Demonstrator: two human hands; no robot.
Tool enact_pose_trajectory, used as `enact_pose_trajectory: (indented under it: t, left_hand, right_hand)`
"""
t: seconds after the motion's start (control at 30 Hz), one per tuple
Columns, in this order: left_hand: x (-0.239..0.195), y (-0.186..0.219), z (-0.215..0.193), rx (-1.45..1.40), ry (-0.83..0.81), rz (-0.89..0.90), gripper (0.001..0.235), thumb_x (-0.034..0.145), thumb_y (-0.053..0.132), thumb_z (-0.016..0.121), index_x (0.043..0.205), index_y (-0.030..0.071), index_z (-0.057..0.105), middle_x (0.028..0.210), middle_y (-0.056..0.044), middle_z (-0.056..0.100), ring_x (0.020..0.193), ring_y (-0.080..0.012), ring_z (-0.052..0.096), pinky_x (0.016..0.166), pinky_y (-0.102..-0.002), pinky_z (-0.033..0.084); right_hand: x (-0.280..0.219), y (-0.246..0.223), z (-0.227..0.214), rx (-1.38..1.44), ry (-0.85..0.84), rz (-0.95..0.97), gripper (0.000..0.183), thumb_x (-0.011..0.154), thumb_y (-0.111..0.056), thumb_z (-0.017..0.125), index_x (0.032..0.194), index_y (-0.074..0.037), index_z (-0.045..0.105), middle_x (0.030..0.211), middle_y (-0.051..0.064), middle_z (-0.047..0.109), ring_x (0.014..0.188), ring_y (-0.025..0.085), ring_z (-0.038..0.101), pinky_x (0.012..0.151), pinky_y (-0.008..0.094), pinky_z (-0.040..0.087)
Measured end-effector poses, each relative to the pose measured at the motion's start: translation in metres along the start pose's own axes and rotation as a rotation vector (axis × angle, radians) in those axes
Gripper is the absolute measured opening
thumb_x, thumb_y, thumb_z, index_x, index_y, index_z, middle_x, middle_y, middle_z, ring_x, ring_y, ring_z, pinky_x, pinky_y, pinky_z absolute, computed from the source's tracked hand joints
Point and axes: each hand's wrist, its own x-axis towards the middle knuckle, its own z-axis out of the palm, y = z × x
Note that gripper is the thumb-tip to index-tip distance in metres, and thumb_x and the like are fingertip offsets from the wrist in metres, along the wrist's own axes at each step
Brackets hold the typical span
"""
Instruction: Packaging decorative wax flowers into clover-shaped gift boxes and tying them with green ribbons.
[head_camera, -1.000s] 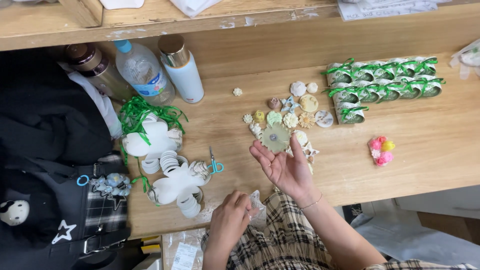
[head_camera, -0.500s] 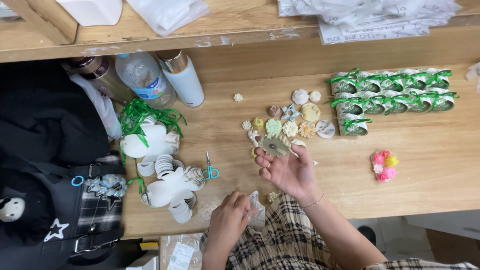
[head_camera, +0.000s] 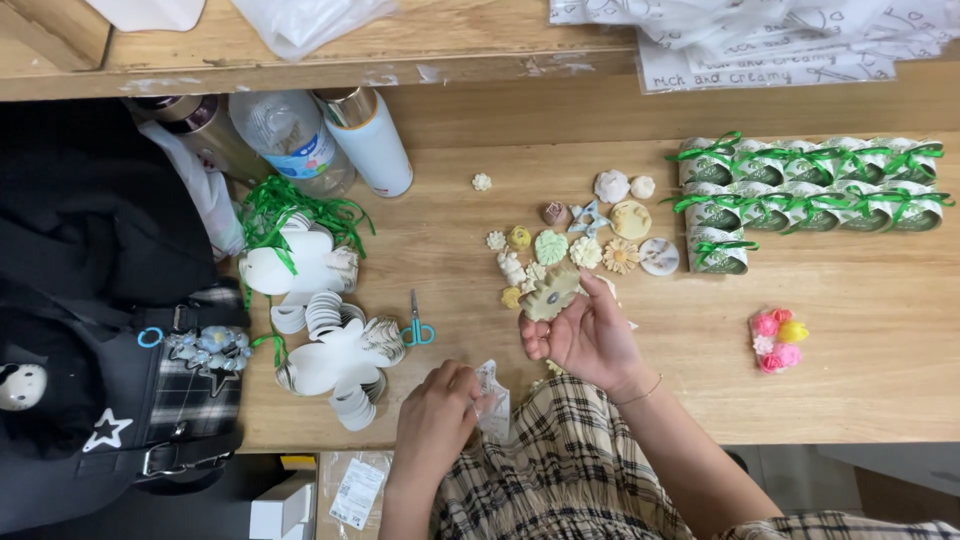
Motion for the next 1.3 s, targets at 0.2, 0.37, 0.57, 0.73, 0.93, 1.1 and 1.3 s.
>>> enact_pose_trajectory:
  t: [0.2, 0.37, 0.57, 0.73, 0.93, 1.1, 1.3]
  left_hand:
    - [0.012, 0.004, -0.018, 0.044, 0.034, 0.06, 0.027, 0.086, 0.026, 0.076, 0.085, 0.006, 0.058, 0.091, -0.007, 0.06, 0.086, -0.0292, 0.066, 0.073, -0.045, 0.053]
    - [0.018, 0.006, -0.03, 0.039, 0.042, 0.093, 0.025, 0.083, 0.023, 0.078, 0.087, 0.006, 0.06, 0.089, -0.007, 0.065, 0.087, -0.0317, 0.066, 0.077, -0.046, 0.051]
    - [0.022, 0.008, -0.047, 0.03, 0.062, 0.207, 0.027, 0.073, 0.015, 0.081, 0.087, 0.005, 0.06, 0.092, -0.008, 0.066, 0.091, -0.0314, 0.067, 0.079, -0.045, 0.052]
    - [0.029, 0.014, -0.064, 0.0, -0.006, 0.187, 0.036, 0.07, 0.02, 0.086, 0.088, 0.003, 0.06, 0.091, -0.01, 0.065, 0.089, -0.0326, 0.066, 0.077, -0.046, 0.051]
    - [0.046, 0.012, -0.061, 0.079, -0.079, 0.237, 0.042, 0.067, 0.02, 0.089, 0.094, 0.002, 0.062, 0.095, -0.012, 0.067, 0.096, -0.035, 0.068, 0.077, -0.047, 0.054]
    - [0.061, 0.02, -0.061, 0.104, -0.12, 0.267, 0.055, 0.061, 0.023, 0.091, 0.104, 0.0, 0.065, 0.099, -0.015, 0.07, 0.098, -0.0371, 0.069, 0.079, -0.047, 0.055]
    - [0.074, 0.026, -0.054, 0.105, -0.164, 0.249, 0.058, 0.061, 0.025, 0.092, 0.104, -0.002, 0.065, 0.098, -0.016, 0.069, 0.094, -0.0382, 0.07, 0.077, -0.046, 0.056]
  right_hand:
    - [-0.008, 0.005, 0.022, -0.123, 0.046, -0.085, 0.059, 0.109, -0.048, 0.043, 0.13, 0.005, 0.06, 0.114, 0.026, 0.069, 0.101, 0.034, 0.067, 0.087, 0.046, 0.056]
    - [-0.027, 0.01, 0.023, -0.825, 0.203, -0.274, 0.055, 0.082, 0.01, 0.079, 0.135, 0.002, 0.065, 0.131, 0.015, 0.067, 0.099, 0.012, 0.058, 0.082, 0.028, 0.053]
    - [-0.031, 0.02, 0.041, -0.992, 0.35, -0.346, 0.057, 0.075, 0.021, 0.075, 0.127, 0.001, 0.064, 0.14, 0.008, 0.06, 0.092, 0.005, 0.06, 0.082, 0.025, 0.059]
    - [-0.027, 0.029, 0.042, -1.101, 0.364, -0.298, 0.059, 0.081, 0.019, 0.078, 0.135, 0.0, 0.063, 0.11, -0.005, 0.055, 0.08, 0.003, 0.048, 0.077, 0.023, 0.055]
    - [-0.021, 0.026, 0.053, -1.244, 0.409, -0.194, 0.059, 0.078, 0.012, 0.08, 0.132, -0.005, 0.063, 0.081, -0.008, 0.055, 0.073, 0.002, 0.049, 0.068, 0.019, 0.051]
    - [-0.017, 0.02, 0.052, -1.36, 0.398, -0.045, 0.059, 0.078, 0.004, 0.083, 0.133, -0.007, 0.066, 0.074, -0.008, 0.042, 0.068, 0.003, 0.042, 0.06, 0.019, 0.041]
    - [-0.01, 0.007, 0.044, -1.406, 0.393, 0.017, 0.057, 0.077, 0.0, 0.082, 0.129, -0.007, 0.062, 0.076, -0.008, 0.05, 0.069, 0.002, 0.054, 0.06, 0.021, 0.05]
